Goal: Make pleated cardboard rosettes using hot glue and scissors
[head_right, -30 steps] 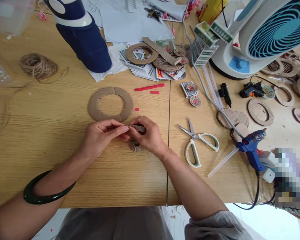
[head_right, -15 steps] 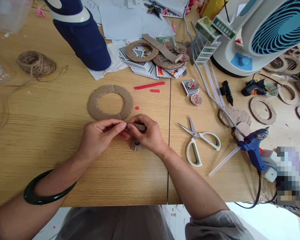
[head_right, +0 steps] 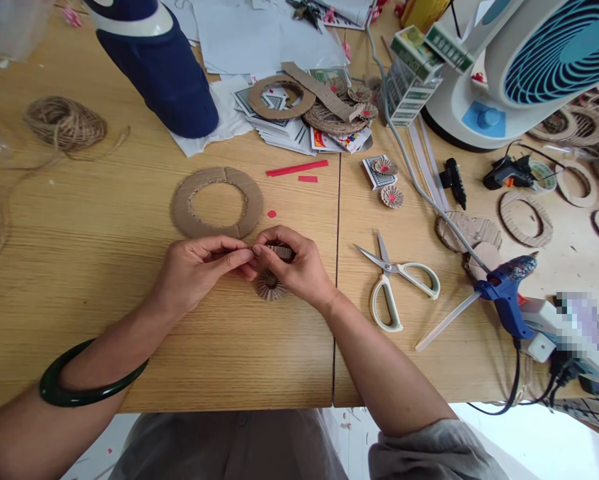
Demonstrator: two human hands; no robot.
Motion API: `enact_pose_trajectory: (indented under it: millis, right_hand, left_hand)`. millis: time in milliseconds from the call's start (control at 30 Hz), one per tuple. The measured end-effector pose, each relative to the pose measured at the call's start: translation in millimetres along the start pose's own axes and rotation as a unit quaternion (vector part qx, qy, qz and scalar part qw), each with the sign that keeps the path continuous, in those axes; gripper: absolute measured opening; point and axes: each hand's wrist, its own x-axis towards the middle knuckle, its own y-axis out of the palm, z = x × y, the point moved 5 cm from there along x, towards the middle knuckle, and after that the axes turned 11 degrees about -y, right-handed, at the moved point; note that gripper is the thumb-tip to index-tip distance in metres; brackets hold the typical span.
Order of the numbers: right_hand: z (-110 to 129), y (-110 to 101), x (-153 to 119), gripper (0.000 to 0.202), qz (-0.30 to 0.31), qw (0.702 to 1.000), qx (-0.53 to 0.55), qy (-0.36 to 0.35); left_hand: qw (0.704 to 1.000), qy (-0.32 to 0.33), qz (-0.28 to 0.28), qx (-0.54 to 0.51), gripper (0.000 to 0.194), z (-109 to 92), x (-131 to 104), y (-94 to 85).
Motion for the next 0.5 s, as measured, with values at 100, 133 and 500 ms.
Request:
enact_pose_trajectory:
  millis: [100, 133, 500]
  right_hand:
    - [-0.3, -0.3, -0.3, 0.017, -0.007, 1.000, -0.004, 0.011]
    - [-0.7, -0.1, -0.3, 0.016, -0.006, 1.000, -0.007, 0.012]
    - [-1.2, 2.8, -0.9, 0.013, 0.003, 1.000, -0.017, -0.024]
  left_hand:
    - [1.000, 0.007, -0.016, 0.000, 0.011, -2.1, -0.8, -1.1]
    - [1.000, 0.009, -0.023, -0.003, 0.012, -2.4, -1.1, -1.4]
    - [0.983, 0.112, -0.116, 0.086, 0.007, -2.7, -8.5, -4.6]
